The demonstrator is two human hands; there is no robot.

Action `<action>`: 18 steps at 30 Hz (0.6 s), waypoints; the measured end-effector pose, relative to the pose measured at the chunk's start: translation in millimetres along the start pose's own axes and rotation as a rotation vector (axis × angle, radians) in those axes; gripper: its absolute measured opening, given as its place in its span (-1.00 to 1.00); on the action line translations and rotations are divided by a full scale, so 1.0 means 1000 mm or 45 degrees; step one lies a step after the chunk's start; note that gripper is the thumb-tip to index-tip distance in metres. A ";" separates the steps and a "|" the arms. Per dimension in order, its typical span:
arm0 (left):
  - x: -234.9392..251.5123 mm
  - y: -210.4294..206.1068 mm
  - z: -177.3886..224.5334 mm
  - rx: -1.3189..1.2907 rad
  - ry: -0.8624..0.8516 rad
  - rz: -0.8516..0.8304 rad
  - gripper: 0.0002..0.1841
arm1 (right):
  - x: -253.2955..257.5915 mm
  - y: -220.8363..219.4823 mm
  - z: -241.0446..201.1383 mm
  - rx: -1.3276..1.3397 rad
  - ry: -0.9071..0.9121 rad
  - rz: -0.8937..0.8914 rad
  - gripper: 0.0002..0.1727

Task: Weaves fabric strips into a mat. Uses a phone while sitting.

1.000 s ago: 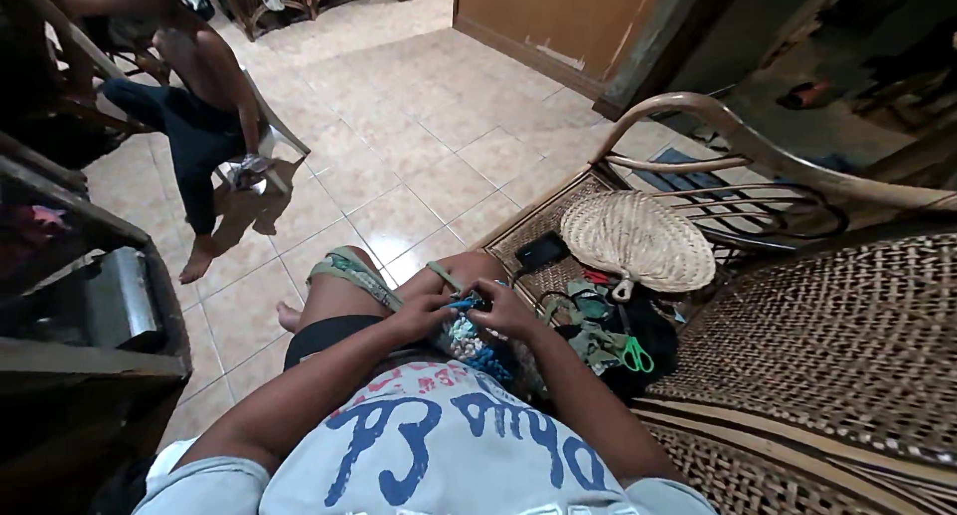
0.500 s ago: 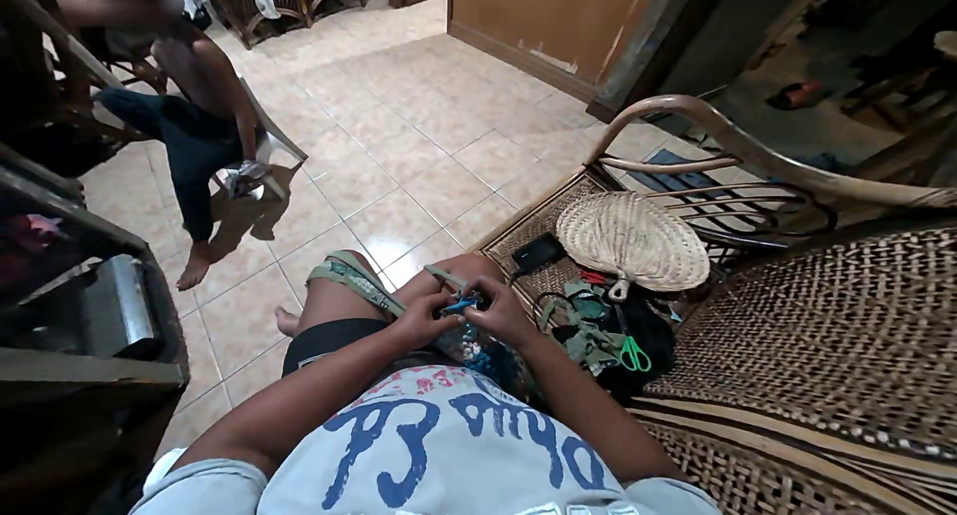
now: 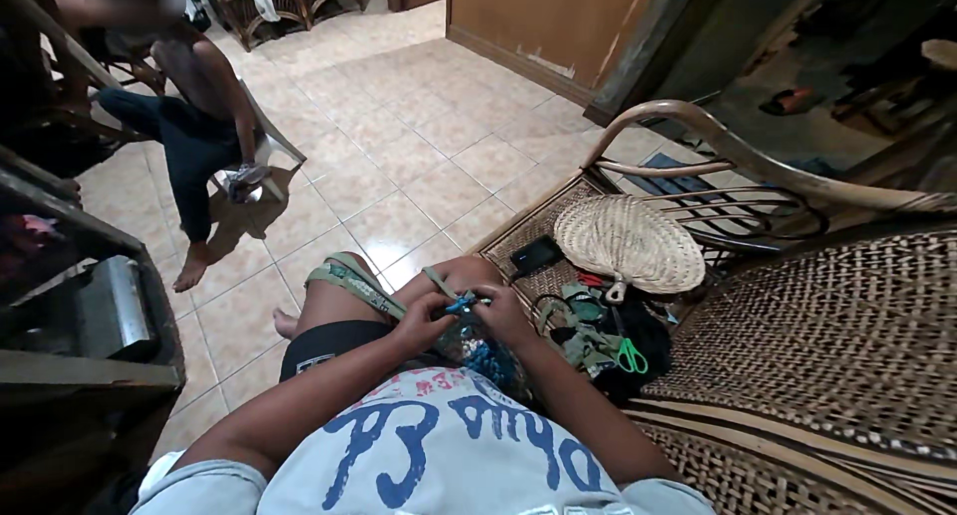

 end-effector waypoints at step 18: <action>-0.003 0.001 0.005 0.336 -0.033 0.132 -0.74 | -0.009 -0.011 -0.003 0.265 -0.191 -0.021 -0.64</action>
Point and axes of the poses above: each hand's wrist, its own x-axis towards the middle knuckle, its own y-axis out of the back of the hand, z = x × y, the point moved 1 cm from there along x, towards the middle knuckle, and after that the axes turned 2 degrees about -x, right-handed, at the moved point
